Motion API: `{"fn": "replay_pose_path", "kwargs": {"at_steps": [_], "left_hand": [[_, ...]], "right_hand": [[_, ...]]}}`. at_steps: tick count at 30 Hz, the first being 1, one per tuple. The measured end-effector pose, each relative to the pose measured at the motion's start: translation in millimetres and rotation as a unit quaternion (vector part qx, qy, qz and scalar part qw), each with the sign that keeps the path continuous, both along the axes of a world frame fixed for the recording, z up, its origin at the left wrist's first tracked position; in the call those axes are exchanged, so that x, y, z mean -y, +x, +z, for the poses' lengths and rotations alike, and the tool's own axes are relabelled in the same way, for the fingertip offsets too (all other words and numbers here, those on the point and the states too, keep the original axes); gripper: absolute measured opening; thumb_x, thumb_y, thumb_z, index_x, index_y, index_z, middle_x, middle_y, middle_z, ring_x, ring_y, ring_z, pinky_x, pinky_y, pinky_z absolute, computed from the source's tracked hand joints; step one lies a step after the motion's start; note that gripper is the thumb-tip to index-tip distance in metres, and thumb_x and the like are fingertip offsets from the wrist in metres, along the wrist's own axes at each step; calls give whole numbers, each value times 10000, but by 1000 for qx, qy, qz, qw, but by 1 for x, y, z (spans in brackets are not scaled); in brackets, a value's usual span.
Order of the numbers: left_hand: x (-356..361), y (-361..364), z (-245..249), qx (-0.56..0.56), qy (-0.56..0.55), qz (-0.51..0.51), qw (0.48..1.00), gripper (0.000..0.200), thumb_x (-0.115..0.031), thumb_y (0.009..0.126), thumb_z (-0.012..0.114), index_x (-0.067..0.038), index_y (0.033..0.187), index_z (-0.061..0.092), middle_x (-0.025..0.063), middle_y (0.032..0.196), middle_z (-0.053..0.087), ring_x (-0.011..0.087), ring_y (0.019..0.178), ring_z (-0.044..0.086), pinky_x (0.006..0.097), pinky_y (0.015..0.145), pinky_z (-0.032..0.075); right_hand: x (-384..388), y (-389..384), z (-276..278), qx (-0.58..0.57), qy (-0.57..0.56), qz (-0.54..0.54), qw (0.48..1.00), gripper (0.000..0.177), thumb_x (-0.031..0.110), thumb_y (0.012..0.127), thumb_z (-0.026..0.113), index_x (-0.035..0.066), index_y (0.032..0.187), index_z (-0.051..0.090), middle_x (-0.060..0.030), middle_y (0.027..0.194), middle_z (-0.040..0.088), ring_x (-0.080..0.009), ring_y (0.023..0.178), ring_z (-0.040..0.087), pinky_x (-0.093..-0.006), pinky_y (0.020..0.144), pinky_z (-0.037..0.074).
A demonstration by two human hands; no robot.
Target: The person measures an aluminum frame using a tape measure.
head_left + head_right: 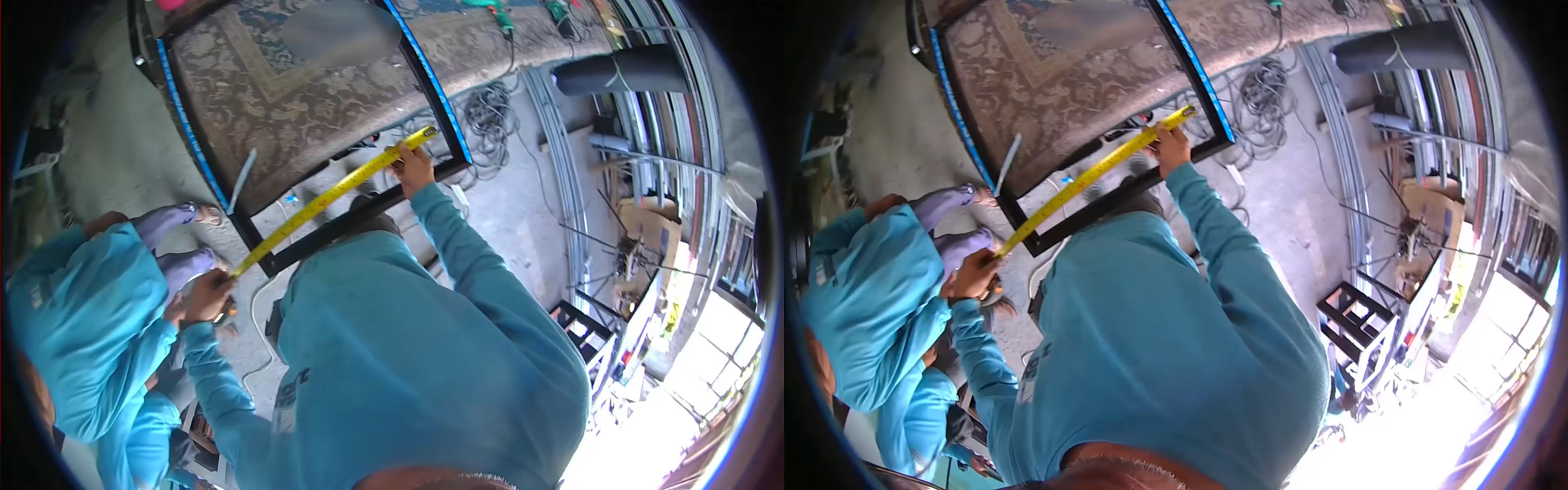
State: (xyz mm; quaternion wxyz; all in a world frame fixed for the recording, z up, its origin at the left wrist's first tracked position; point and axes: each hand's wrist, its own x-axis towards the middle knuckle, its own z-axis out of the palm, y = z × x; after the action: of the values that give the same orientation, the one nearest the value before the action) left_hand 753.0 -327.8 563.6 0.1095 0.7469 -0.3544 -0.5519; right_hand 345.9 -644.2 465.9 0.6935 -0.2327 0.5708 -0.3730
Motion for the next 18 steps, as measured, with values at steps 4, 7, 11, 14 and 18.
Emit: {"fn": "replay_pose_path", "kwargs": {"at_steps": [4, 7, 11, 14, 18], "left_hand": [[-27, 38, -15, 56, -42, 46, 996, 235, -212, 823, 711, 9, 862, 641, 47, 685, 609, 118, 583, 553, 308, 544, 436], [-21, 41, -4, 38, -8, 102, 994, 225, -200, 850, 697, 14, 822, 635, 50, 644, 597, 115, 557, 555, 300, 515, 422], [-17, 41, -15, 56, -24, 52, 997, 228, -193, 870, 669, 14, 783, 628, 54, 620, 603, 120, 528, 550, 309, 508, 419], [-27, 47, -45, 59, -69, 27, 996, 258, -220, 878, 661, 15, 778, 625, 75, 611, 608, 127, 509, 551, 318, 510, 425], [-28, 46, -57, 41, -102, 60, 992, 288, -260, 873, 671, 8, 778, 627, 100, 606, 611, 150, 515, 589, 326, 516, 435]], "right_hand": [[8, -16, -20, 0, -13, -23, 1000, 163, 174, 989, 517, 35, 1074, 529, -143, 965, 667, -204, 708, 652, -285, 547, 541], [18, -28, -30, -9, -23, -39, 999, 167, 170, 989, 515, 26, 1073, 523, -139, 956, 664, -206, 710, 655, -276, 543, 554], [28, -32, -30, -41, -18, -47, 998, 171, 169, 990, 511, 24, 1081, 519, -132, 973, 658, -220, 711, 654, -295, 535, 535], [34, -41, -44, -39, -15, -48, 998, 175, 174, 996, 498, 40, 1107, 510, -139, 1020, 651, -233, 748, 648, -312, 563, 532], [36, -48, -43, 18, -5, -40, 999, 194, 199, 1014, 459, 62, 1146, 496, -145, 1096, 636, -254, 838, 632, -335, 619, 533]]}}
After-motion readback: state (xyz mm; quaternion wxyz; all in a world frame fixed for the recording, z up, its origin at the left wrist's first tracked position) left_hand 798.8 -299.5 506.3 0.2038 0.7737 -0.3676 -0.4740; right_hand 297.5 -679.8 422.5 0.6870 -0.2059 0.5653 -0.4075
